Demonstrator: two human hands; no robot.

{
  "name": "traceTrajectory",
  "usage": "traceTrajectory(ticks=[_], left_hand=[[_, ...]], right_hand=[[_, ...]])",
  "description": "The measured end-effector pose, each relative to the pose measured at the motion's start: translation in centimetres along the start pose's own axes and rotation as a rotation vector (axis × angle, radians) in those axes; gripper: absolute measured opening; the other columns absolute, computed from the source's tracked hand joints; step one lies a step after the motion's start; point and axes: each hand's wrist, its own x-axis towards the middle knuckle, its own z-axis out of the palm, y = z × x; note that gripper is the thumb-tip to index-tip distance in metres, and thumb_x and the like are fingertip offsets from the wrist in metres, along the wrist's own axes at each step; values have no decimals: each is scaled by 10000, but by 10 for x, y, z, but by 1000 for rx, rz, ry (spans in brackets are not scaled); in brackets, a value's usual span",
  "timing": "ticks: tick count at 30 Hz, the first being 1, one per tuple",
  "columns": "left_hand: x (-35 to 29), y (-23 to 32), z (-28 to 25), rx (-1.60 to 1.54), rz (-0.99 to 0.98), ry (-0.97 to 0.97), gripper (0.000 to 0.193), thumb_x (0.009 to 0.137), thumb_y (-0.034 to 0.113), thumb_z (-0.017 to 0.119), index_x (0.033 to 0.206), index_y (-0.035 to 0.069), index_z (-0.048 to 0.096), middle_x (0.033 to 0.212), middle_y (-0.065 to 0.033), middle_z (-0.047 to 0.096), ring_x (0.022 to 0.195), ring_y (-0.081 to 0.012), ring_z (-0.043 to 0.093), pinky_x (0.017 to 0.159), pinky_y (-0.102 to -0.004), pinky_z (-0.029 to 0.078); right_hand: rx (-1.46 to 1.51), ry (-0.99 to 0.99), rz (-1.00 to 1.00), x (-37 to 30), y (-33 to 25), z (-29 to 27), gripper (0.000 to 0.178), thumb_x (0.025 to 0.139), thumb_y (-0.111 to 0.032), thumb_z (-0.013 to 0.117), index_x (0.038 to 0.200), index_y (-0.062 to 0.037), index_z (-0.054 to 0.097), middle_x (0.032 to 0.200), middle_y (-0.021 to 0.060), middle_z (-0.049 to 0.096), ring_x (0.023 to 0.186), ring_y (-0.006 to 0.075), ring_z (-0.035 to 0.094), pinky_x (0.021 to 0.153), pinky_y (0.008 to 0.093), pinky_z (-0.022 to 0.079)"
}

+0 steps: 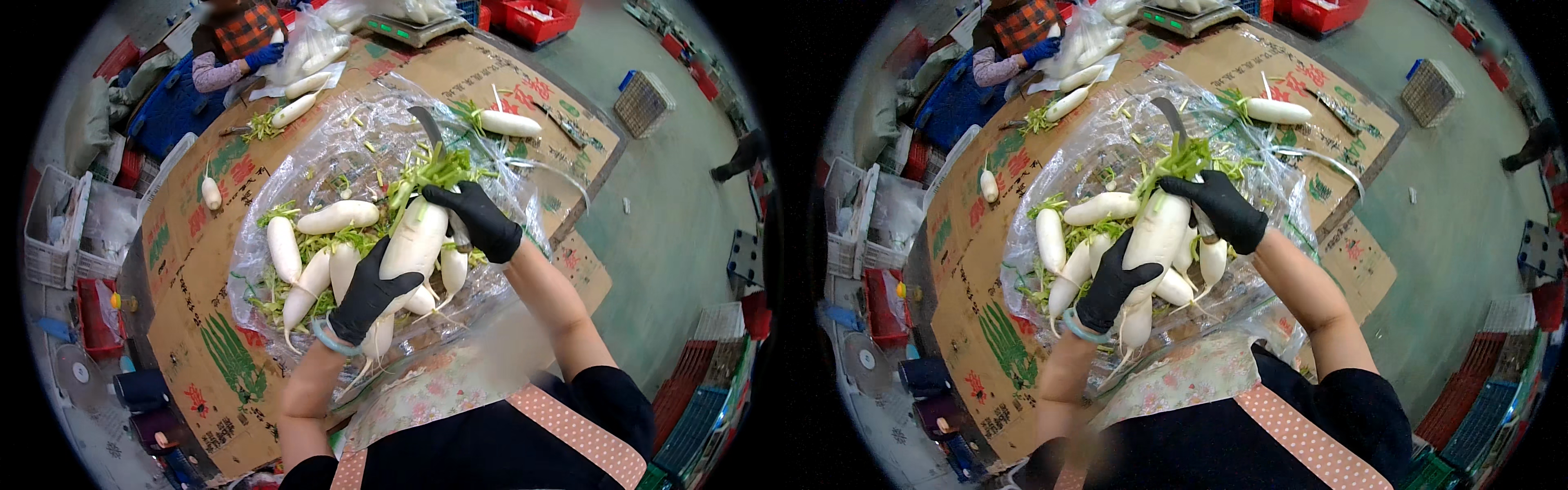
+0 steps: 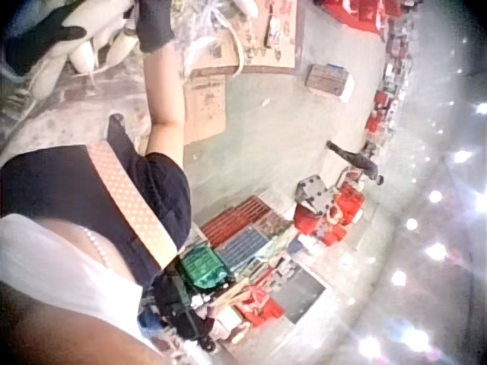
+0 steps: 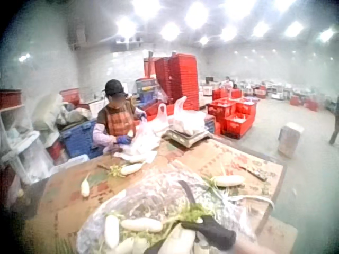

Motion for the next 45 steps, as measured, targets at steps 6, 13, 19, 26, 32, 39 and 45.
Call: traceTrajectory(ticks=[6, 13, 19, 26, 32, 39, 45], left_hand=[[-18, -12, -6, 103, 168, 166, 617, 708, 114, 710, 1231, -13, 408, 1107, -101, 538, 993, -168, 529, 867, -302, 430], [-19, -16, -1, 320, 293, 348, 627, 691, 94, 714, 1220, -29, 401, 1088, -131, 546, 976, -197, 546, 850, -317, 444], [-20, -19, -3, 370, 260, 349, 626, 689, 77, 712, 1223, -27, 402, 1108, -137, 537, 1009, -215, 535, 882, -331, 430], [-21, -16, -5, 355, 260, 330, 585, 684, 85, 709, 1194, -23, 444, 1077, -130, 561, 987, -212, 548, 872, -337, 435], [-19, -13, 1, 364, 268, 400, 583, 661, 99, 728, 1168, -18, 463, 1061, -134, 568, 986, -222, 549, 869, -343, 434], [-5, -32, -16, 507, 313, 442, 534, 685, 100, 698, 1143, -30, 457, 1033, -156, 558, 947, -271, 546, 841, -372, 430], [1, -20, -21, -178, -38, 413, 434, 737, 38, 625, 1142, -27, 486, 1022, -90, 565, 910, -187, 554, 802, -301, 455]], right_hand=[[-591, 368, -532, -2, 0, -19, 321, 742, -182, 699, 1008, -27, 606, 841, 110, 645, 673, 136, 603, 626, 263, 478], [-1147, 104, -696, -26, 6, -9, 306, 730, -155, 689, 1014, -88, 594, 834, 116, 628, 704, 275, 618, 608, 335, 490], [-1192, 68, -648, -14, 19, -15, 253, 760, -167, 653, 998, -91, 612, 820, 135, 627, 698, 280, 624, 613, 334, 494], [-1010, 2, -591, 2, 36, -18, 219, 775, -120, 624, 991, -83, 617, 817, 149, 627, 692, 284, 625, 611, 325, 494], [-948, -55, -615, 18, 44, -26, 247, 776, -73, 606, 1023, -66, 605, 846, 161, 627, 717, 300, 618, 638, 334, 487], [-931, -210, -383, 21, 31, -31, 275, 778, -135, 632, 1038, -52, 605, 868, 167, 632, 715, 267, 623, 670, 336, 480], [-1061, 548, -485, 115, 16, -162, 247, 762, -151, 594, 996, -76, 620, 931, 176, 616, 863, 315, 603, 757, 374, 470]])
